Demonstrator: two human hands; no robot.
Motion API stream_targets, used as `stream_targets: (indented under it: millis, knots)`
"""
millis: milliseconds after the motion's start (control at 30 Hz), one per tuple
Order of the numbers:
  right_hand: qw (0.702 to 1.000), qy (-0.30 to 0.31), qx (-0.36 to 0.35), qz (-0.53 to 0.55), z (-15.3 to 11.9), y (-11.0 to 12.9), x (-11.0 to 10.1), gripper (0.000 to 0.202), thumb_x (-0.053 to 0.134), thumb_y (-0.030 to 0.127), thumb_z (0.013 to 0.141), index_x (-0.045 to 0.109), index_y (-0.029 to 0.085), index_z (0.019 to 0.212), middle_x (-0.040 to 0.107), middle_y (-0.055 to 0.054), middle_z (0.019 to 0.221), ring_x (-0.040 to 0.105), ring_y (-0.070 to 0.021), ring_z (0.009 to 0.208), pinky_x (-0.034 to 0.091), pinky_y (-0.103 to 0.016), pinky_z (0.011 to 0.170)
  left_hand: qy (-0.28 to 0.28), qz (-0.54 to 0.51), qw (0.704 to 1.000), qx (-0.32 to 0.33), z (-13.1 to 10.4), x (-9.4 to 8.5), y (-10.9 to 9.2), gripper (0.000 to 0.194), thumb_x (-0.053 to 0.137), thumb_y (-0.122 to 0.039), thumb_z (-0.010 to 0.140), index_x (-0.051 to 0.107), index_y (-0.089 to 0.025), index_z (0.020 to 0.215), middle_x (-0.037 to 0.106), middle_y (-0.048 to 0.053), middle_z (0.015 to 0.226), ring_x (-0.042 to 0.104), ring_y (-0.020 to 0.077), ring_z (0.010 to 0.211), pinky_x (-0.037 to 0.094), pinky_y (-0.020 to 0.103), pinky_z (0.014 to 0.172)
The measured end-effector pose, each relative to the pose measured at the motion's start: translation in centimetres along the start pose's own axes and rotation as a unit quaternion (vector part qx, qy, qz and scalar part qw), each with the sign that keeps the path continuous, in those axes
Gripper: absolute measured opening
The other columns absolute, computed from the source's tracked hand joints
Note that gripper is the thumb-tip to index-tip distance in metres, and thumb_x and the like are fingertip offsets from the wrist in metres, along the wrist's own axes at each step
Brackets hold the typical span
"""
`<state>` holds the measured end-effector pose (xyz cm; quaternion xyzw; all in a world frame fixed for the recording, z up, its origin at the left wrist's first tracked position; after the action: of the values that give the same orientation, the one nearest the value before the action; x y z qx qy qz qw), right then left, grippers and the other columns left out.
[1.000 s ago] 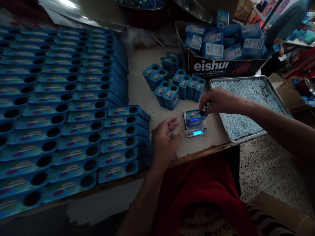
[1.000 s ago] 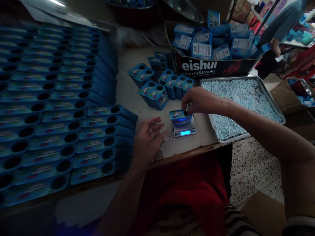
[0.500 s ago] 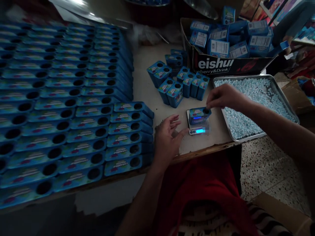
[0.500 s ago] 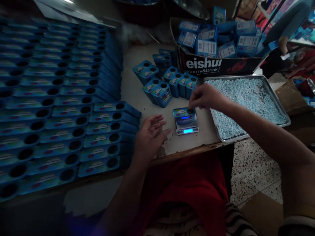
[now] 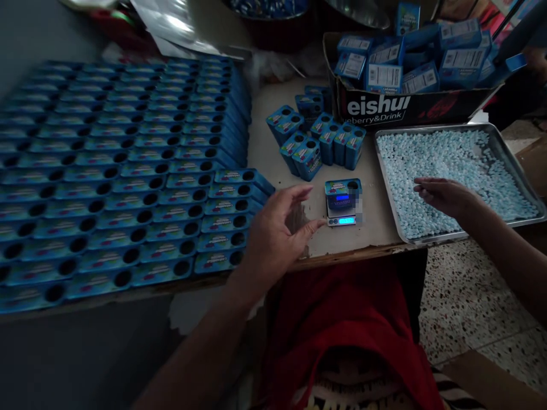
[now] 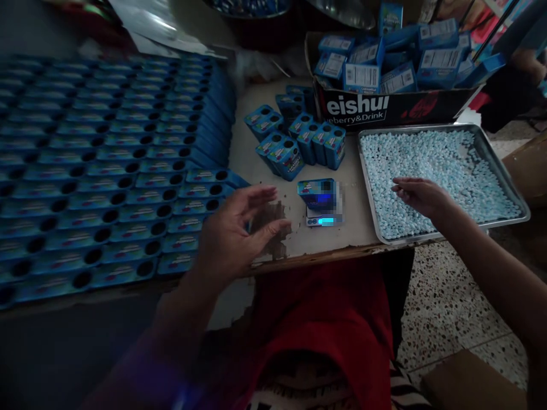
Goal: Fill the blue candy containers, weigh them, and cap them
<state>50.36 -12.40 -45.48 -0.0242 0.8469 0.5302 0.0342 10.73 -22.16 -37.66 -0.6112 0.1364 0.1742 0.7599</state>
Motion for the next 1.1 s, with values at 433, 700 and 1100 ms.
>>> stream_targets:
  millis: [433, 700, 1100]
  knots:
    - [0.943, 0.062, -0.209, -0.25, 1.7, 8.5, 9.4, 0.022, 0.07, 0.022, 0.085, 0.08, 0.014, 0.102, 0.077, -0.007, 0.085, 0.069, -0.0182, 0.074, 0.058, -0.033, 0.078, 0.227, 0.226, 0.935, 0.152, 7.5, 10.4, -1.4, 0.059, 0.082, -0.019, 0.077, 0.067, -0.018, 0.133, 0.069, 0.015, 0.14, 0.062, 0.0367, 0.134, 0.049, 0.051, 0.116]
    - [0.738, 0.004, -0.393, -0.549, 0.5, 12.5, 14.8, 0.033, 0.065, 0.027, 0.098, 0.078, 0.019, 0.128, 0.079, -0.013, 0.119, 0.072, -0.0305, 0.111, 0.051, -0.04, 0.098, 0.081, 0.206, 0.972, 0.076, 14.7, -4.4, -1.6, 0.055, 0.091, -0.031, 0.072, 0.075, -0.027, 0.125, 0.077, 0.006, 0.108, 0.072, 0.0369, 0.109, 0.054, 0.05, 0.104]
    - [0.599, 0.091, -0.411, -0.681, 2.8, 12.2, 30.4, 0.028, 0.055, 0.028, 0.107, 0.08, 0.016, 0.109, 0.073, -0.016, 0.119, 0.066, -0.0278, 0.105, 0.043, -0.035, 0.082, 0.192, 0.17, 0.963, 0.079, 16.3, -7.5, 7.0, 0.044, 0.082, -0.041, 0.071, 0.077, -0.031, 0.114, 0.08, 0.003, 0.107, 0.073, 0.0304, 0.107, 0.053, 0.041, 0.101]
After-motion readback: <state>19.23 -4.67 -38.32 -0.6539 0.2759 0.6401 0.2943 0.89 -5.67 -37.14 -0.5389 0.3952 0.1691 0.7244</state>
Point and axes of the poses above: each hand's wrist, its own z-axis towards the middle knuckle, its own x-axis out of the palm, y = z × x, the point moved 10 cm from there along z, towards the middle knuckle
